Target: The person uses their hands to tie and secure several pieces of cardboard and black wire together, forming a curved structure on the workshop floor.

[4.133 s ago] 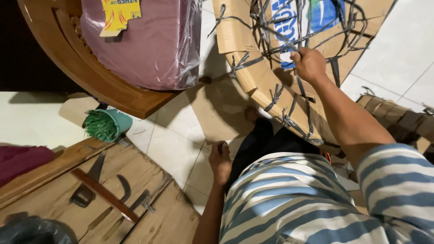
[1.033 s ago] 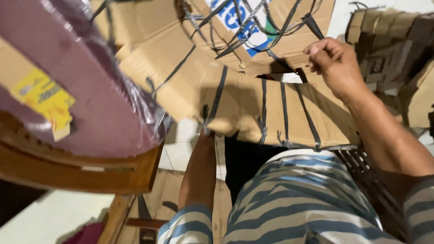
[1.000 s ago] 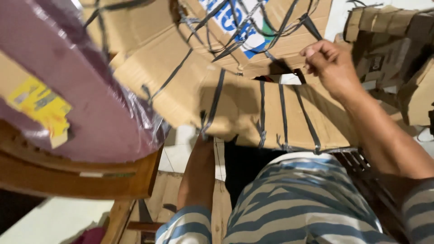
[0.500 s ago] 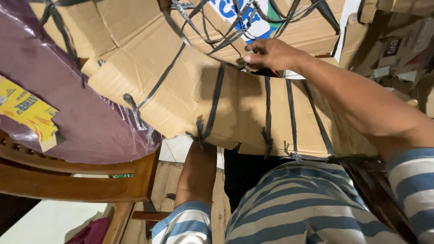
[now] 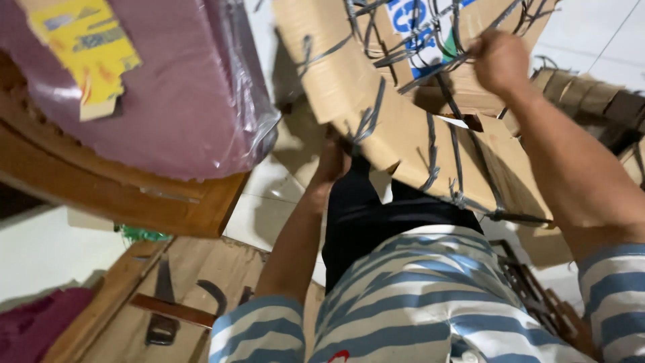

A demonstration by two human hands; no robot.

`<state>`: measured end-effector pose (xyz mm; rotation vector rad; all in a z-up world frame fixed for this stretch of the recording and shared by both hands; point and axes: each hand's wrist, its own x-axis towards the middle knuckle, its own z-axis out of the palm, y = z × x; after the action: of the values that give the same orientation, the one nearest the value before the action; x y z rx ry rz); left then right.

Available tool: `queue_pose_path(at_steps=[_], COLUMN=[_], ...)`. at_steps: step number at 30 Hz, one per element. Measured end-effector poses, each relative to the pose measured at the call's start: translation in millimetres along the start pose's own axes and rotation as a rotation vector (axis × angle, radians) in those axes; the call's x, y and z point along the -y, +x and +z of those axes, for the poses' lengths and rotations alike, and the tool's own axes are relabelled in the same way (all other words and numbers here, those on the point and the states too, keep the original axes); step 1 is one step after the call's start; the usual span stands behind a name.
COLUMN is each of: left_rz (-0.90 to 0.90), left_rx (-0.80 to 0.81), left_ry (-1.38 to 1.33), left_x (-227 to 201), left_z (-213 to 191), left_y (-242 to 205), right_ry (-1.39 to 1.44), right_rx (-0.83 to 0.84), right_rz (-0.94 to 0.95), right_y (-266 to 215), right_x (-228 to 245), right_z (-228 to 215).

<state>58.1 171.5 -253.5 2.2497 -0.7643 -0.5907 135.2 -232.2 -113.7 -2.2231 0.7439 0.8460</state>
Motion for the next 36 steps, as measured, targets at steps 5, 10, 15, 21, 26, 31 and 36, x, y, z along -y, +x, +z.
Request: queue_pose_path(at_steps=[5,10,15,21,26,31,36], left_rz=[-0.548,-0.601,-0.428,-0.078,-0.016,0.008,-0.053], left_rx=[0.267,0.263,0.071,-0.189,-0.147,-0.377,-0.393], left_ry=[-0.307,-0.104,-0.074,-0.249,-0.734,-0.889,-0.79], left_x=[-85.5,-122.6,-151.7,-175.0,-204.4,-231.0,-227.5], left_z=[-130.9,-189.0,-218.8,-230.4,-226.7,-188.4,-160.7], left_y=[-30.9,-65.0,-73.6,-68.9,-37.1,3.3,27.4], right_ry=[0.067,-0.075,0.019,-0.016,0.007,-0.162,-0.072], right_rx=[-0.222,-0.331,-0.369,-0.392,-0.275,-0.388,-0.407], right_rz=[0.027,-0.202,-0.25,-0.264,-0.331,-0.55,-0.631], right_y=[-49.0,-101.1,-150.2,-190.9,-202.5,-197.0,-195.1], right_x=[4.1,-2.9,36.2,61.6,77.0,74.8,67.5], right_z=[-46.7,-36.4,-15.8,-0.3,11.4,20.8,6.9])
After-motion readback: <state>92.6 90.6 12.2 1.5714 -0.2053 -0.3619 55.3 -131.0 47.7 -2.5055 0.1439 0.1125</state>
